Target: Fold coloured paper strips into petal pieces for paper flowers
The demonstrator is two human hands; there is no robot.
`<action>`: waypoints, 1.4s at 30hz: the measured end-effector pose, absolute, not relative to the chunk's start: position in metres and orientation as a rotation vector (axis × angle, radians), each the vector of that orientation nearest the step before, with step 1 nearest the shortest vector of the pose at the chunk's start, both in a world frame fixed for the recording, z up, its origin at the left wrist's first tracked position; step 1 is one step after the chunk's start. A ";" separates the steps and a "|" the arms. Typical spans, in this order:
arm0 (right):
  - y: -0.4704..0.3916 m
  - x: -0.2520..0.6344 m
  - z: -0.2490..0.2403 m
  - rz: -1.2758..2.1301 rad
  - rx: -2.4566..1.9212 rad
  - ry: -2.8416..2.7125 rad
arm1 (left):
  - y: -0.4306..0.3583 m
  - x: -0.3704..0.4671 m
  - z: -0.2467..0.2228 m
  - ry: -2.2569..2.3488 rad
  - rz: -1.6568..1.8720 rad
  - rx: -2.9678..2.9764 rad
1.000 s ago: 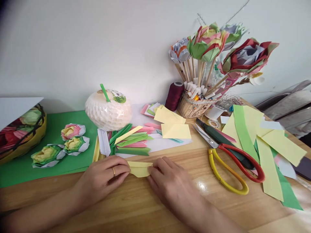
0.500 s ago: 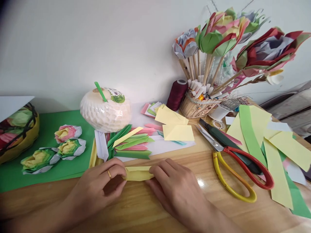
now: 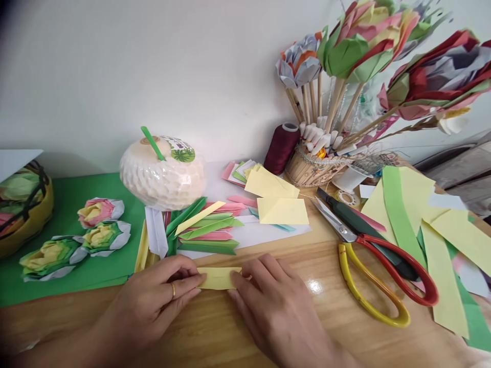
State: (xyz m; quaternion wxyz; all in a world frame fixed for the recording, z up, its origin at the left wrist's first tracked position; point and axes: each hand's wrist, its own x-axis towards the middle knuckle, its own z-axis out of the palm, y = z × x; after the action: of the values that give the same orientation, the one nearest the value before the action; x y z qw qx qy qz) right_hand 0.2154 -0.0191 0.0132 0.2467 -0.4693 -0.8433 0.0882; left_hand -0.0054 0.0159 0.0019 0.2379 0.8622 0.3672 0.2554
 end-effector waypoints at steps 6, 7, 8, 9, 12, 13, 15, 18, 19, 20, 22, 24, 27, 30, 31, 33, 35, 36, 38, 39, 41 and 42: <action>-0.017 0.216 0.007 0.590 -1.322 -2.102 | 0.016 -0.006 0.000 1.030 0.739 2.289; -0.016 0.216 0.007 0.619 -1.334 -2.076 | 0.016 -0.006 0.000 1.030 0.743 2.277; -0.016 0.216 0.007 0.639 -1.351 -2.061 | 0.017 -0.007 0.000 1.032 0.747 2.260; -0.015 0.216 0.007 0.647 -1.366 -2.057 | 0.017 -0.007 -0.001 1.034 0.750 2.241; -0.016 0.215 0.007 0.606 -1.391 -2.085 | 0.018 -0.006 -0.002 1.058 0.747 2.190; -0.016 0.215 0.006 0.586 -1.397 -2.096 | 0.017 -0.006 -0.002 1.069 0.741 2.181; -0.017 0.214 0.004 0.543 -1.403 -2.111 | 0.016 -0.004 -0.002 1.088 0.726 2.168; -0.017 0.213 0.001 0.458 -1.404 -2.128 | 0.015 -0.001 0.001 1.114 0.681 2.182; -0.017 0.212 0.001 0.425 -1.397 -2.134 | 0.015 0.000 0.002 1.127 0.668 2.200; -0.016 0.211 0.000 0.395 -1.390 -2.139 | 0.014 0.001 0.003 1.141 0.660 2.220; -0.016 0.210 0.001 0.359 -1.377 -2.154 | 0.014 0.002 0.005 1.163 0.666 2.258; -0.016 0.210 0.001 0.329 -1.366 -2.167 | 0.014 0.003 0.006 1.168 0.699 2.290; -0.015 0.210 0.002 0.290 -1.348 -2.186 | 0.013 0.003 0.005 1.189 0.737 2.332; -0.015 0.210 0.001 0.277 -1.330 -2.193 | 0.012 0.003 0.003 1.226 0.710 2.364; -0.015 0.210 0.000 0.276 -1.325 -2.193 | 0.012 0.002 0.003 1.234 0.695 2.376; -0.014 0.210 -0.001 0.281 -1.317 -2.192 | 0.013 0.002 0.002 1.240 0.667 2.402; -0.014 0.210 -0.002 0.299 -1.307 -2.196 | 0.013 0.002 0.001 1.243 0.627 2.444; -0.014 0.210 -0.002 0.304 -1.302 -2.199 | 0.014 0.002 0.001 1.251 0.604 2.473; -0.013 0.209 -0.002 0.314 -1.291 -2.209 | 0.014 0.002 0.002 1.270 0.562 2.546; -0.013 0.209 -0.002 0.315 -1.288 -2.212 | 0.015 0.002 0.002 1.282 0.546 2.590; -0.013 0.209 -0.002 0.312 -1.287 -2.218 | 0.015 0.002 0.002 1.307 0.538 2.687; -0.013 0.209 -0.002 0.308 -1.289 -2.220 | 0.015 0.003 0.002 1.315 0.544 2.735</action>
State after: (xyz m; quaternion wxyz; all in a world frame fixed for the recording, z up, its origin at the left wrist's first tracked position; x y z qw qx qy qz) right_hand 0.2091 -0.0129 -0.0020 0.2743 -0.4794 -0.8257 0.1146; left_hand 0.0026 0.0151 0.0025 0.0293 0.8868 0.4262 0.1763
